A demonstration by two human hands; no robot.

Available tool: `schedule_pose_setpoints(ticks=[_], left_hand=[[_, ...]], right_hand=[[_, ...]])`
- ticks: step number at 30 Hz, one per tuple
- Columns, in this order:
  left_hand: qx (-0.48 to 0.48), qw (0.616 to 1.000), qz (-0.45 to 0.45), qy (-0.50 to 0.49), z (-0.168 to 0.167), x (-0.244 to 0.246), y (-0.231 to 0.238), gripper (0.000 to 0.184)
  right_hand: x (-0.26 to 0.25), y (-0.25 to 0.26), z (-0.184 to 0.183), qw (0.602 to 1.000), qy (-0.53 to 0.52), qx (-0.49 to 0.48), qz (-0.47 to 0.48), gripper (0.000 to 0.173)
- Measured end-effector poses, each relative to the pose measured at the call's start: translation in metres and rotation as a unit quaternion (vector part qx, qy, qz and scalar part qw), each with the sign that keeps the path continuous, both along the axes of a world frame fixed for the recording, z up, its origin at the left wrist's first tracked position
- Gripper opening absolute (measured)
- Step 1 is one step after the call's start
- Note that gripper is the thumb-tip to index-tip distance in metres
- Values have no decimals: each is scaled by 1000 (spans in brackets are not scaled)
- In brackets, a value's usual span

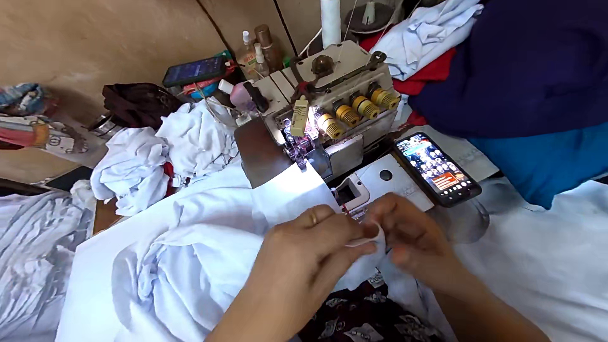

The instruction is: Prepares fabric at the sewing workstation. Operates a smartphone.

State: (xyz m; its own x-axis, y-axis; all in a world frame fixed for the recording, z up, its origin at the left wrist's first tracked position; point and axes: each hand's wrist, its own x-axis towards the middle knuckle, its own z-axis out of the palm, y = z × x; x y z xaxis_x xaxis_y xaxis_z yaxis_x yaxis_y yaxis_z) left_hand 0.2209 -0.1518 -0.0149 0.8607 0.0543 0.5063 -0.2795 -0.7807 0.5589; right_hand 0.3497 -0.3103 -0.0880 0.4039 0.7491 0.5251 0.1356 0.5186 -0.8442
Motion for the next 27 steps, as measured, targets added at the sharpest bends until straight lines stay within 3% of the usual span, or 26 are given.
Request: schedule_pose_setpoints(ticks=[1,3,7,10,13,18,20,23,27], left_hand=[[18,1000,23,-10,3,-6,4,22],[34,996,80,-16,3,-17,17,23],[-25,990,137,23,-40,-26,52,20],[-66,986,150,33,-66,-24,57,19],[-57,987,152,6,-60,-13,52,18],[45,981,182,-45,-41,13,58,17],[75,976,200,-37,-41,21,63,16],[90,971,223,2,-47,31,72,16],[-14,974,221,41,-56,41,86,12]], right_hand=[[-6,-2,-4,1000,-13,-25,13,37],[-16,-4,-20,995,-6,-70,65,32],[-31,-15,-66,969,83,-184,140,19],[-33,-27,-82,958,92,-248,107,19],[-24,-29,-85,964,77,-255,22,21],[-4,-7,-66,946,141,-288,-42,56],[2,-1,-65,936,150,-318,-29,61],[3,0,-60,919,167,-356,-15,48],[-1,-7,-67,936,141,-319,-46,11]])
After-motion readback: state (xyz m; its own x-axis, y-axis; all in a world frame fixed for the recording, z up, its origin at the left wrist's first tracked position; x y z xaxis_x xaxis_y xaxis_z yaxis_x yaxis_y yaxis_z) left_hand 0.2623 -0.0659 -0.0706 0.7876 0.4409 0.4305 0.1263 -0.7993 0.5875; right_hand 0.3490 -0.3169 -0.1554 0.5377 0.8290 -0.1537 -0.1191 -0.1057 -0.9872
